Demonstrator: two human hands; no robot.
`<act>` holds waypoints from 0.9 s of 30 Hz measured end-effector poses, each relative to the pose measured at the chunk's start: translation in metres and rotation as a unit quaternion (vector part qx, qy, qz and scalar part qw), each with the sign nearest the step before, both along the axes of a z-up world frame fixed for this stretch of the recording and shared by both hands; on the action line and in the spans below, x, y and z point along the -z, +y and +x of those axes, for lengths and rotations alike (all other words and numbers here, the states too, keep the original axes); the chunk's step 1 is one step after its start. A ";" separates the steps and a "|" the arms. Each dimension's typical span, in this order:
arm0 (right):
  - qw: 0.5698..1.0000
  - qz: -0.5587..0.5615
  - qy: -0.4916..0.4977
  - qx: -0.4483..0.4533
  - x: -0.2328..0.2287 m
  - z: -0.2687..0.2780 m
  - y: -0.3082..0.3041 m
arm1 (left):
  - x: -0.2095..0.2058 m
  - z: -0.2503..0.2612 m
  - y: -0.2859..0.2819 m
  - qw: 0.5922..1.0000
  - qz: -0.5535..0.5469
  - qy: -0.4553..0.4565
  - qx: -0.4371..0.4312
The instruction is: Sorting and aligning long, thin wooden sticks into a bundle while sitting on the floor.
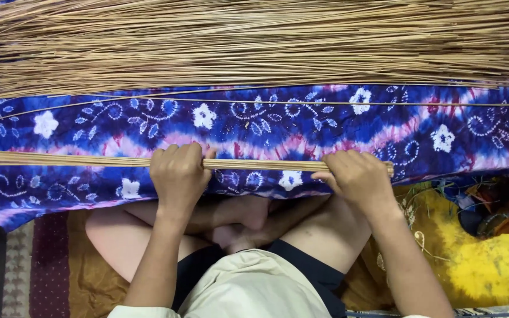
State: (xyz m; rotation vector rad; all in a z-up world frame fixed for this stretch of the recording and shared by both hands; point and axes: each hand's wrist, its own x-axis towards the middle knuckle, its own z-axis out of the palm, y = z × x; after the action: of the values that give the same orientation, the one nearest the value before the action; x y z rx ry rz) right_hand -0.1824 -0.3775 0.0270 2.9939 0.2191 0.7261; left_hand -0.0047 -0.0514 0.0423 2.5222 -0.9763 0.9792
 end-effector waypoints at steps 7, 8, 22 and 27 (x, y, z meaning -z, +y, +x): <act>1.000 -0.018 0.010 0.013 0.005 0.009 -0.041 | -0.003 0.005 0.022 0.979 0.085 0.108 0.148; 0.999 -0.024 0.010 0.027 0.011 0.010 -0.051 | 0.006 0.012 0.028 0.979 0.104 0.101 0.145; 0.997 0.073 -0.016 0.030 0.033 -0.005 -0.036 | 0.045 0.017 0.047 0.982 0.122 0.131 0.066; 0.992 0.121 -0.020 0.032 0.036 -0.008 -0.036 | 0.046 0.005 0.048 0.977 0.099 0.184 0.035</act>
State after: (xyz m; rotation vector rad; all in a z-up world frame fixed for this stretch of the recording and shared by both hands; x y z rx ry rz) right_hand -0.1901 -0.4130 -0.0088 3.1897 0.0344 0.8642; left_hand -0.0002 -0.0037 -0.0035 2.6725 -1.0770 0.3877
